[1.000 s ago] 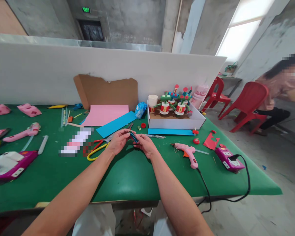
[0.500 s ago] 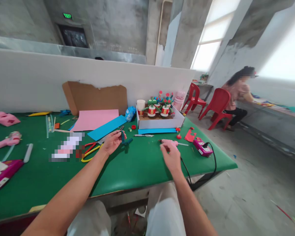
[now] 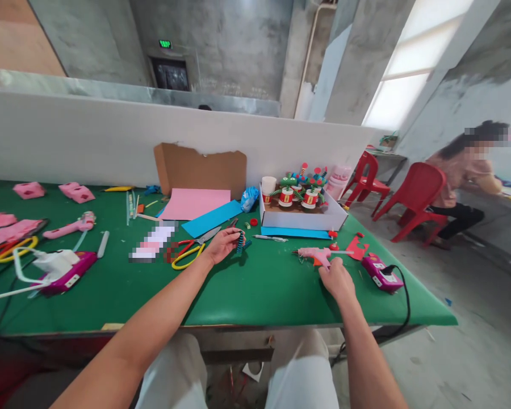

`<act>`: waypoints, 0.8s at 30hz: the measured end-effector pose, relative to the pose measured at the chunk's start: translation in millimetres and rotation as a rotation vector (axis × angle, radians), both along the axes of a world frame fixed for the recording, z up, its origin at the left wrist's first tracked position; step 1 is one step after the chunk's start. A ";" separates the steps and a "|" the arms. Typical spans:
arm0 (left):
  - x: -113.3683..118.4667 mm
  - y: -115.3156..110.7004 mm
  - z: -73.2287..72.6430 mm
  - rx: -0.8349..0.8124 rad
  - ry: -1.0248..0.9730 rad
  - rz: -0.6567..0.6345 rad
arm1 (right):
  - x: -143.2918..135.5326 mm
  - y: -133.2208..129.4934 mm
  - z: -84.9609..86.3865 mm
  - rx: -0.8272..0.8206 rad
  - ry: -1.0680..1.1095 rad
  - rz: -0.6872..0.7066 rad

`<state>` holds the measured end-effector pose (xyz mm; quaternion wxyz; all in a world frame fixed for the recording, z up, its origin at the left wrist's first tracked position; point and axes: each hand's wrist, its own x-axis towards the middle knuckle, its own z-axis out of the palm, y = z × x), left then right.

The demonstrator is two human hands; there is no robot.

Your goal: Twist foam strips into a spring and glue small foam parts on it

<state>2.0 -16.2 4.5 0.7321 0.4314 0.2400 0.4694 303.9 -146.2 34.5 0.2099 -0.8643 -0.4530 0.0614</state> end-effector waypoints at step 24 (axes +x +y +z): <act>0.8 -3.2 -1.1 -0.080 0.106 -0.120 | -107.5 -4.8 41.3 0.282 0.647 0.567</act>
